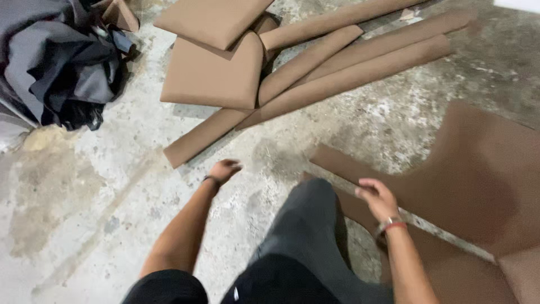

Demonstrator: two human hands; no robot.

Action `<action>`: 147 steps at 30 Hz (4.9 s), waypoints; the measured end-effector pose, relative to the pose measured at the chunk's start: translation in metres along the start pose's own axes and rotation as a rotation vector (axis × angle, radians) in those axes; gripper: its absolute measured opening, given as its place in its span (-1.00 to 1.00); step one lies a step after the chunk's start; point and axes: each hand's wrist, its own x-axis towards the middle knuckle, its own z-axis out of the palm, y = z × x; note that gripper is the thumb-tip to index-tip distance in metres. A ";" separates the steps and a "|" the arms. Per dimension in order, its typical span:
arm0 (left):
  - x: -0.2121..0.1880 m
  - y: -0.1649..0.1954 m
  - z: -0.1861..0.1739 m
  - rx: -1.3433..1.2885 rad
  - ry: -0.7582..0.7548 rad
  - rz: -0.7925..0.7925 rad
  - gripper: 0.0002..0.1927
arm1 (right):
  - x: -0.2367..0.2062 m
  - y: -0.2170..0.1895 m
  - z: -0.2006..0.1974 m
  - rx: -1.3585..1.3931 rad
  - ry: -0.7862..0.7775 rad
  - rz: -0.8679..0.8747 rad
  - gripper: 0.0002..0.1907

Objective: The person arranges brown foam cutouts on the floor, fitting shaped pieces together into a pattern and aligning rolled foam strips beside them. They then walk to a workbench, pick up a small red box and a metal part, and carry them across the workshop.

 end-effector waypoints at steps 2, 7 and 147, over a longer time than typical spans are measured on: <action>0.056 0.040 0.015 -0.235 -0.012 -0.174 -0.35 | 0.013 0.004 0.007 -0.054 -0.059 0.066 -0.58; 0.161 0.093 0.030 -0.863 0.232 -0.290 -0.34 | 0.053 0.027 0.017 -0.065 -0.124 0.401 -0.52; 0.376 0.155 -0.004 -1.188 0.329 -0.454 -0.55 | 0.221 -0.049 0.115 0.220 -0.323 0.342 -0.54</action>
